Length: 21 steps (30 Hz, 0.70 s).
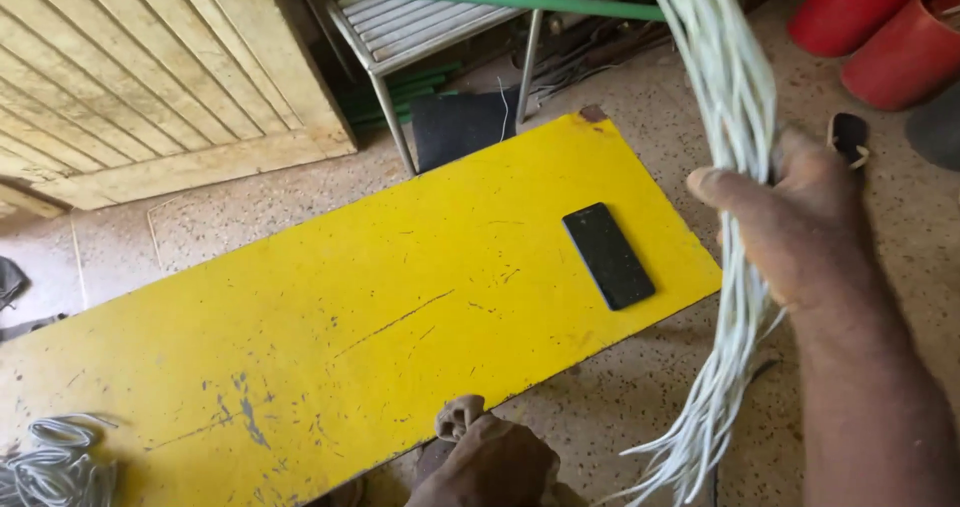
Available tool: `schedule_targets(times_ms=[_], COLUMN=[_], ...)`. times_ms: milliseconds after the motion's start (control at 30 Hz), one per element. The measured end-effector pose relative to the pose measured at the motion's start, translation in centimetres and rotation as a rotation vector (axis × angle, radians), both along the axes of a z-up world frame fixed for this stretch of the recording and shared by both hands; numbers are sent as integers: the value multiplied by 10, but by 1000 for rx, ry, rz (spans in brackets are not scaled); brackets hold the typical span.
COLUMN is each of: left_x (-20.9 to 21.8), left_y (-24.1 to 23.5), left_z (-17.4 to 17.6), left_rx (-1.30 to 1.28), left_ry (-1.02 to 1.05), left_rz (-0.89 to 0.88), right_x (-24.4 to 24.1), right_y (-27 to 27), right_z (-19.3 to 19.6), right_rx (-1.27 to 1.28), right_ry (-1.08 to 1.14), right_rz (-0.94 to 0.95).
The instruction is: Wiping a yellow work table with a cloth and then organizing a bundle of white cords by separating and straightening them.
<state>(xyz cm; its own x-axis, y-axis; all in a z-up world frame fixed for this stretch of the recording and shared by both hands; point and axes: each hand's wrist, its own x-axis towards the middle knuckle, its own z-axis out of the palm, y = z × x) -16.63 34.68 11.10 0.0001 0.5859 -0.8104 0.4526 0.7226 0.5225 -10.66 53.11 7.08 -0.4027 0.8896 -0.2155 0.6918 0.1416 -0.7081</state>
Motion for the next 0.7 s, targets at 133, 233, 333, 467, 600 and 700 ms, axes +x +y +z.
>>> schedule_targets(times_ms=[133, 233, 333, 467, 600, 700], left_x=[-17, -64, -128, -155, -112, -72], left_y=[-29, -29, -24, 54, 92, 75], left_z=[-119, -174, -172, -219, -244, -261], left_rx=[-17, -16, 356, 635, 751, 823], left_ry=[84, 153, 814, 693, 730, 758], left_rz=[166, 281, 630, 821, 407, 115], right_x=[7, 23, 27, 35, 37, 42], right_y=[22, 25, 5, -15, -28, -25], right_z=[5, 3, 5, -29, -57, -87], right_rx=[151, 260, 81, 20, -68, -33], right_ry=[99, -53, -152, -121, -221, -294], right_rz=[44, 28, -46, -22, -25, 15])
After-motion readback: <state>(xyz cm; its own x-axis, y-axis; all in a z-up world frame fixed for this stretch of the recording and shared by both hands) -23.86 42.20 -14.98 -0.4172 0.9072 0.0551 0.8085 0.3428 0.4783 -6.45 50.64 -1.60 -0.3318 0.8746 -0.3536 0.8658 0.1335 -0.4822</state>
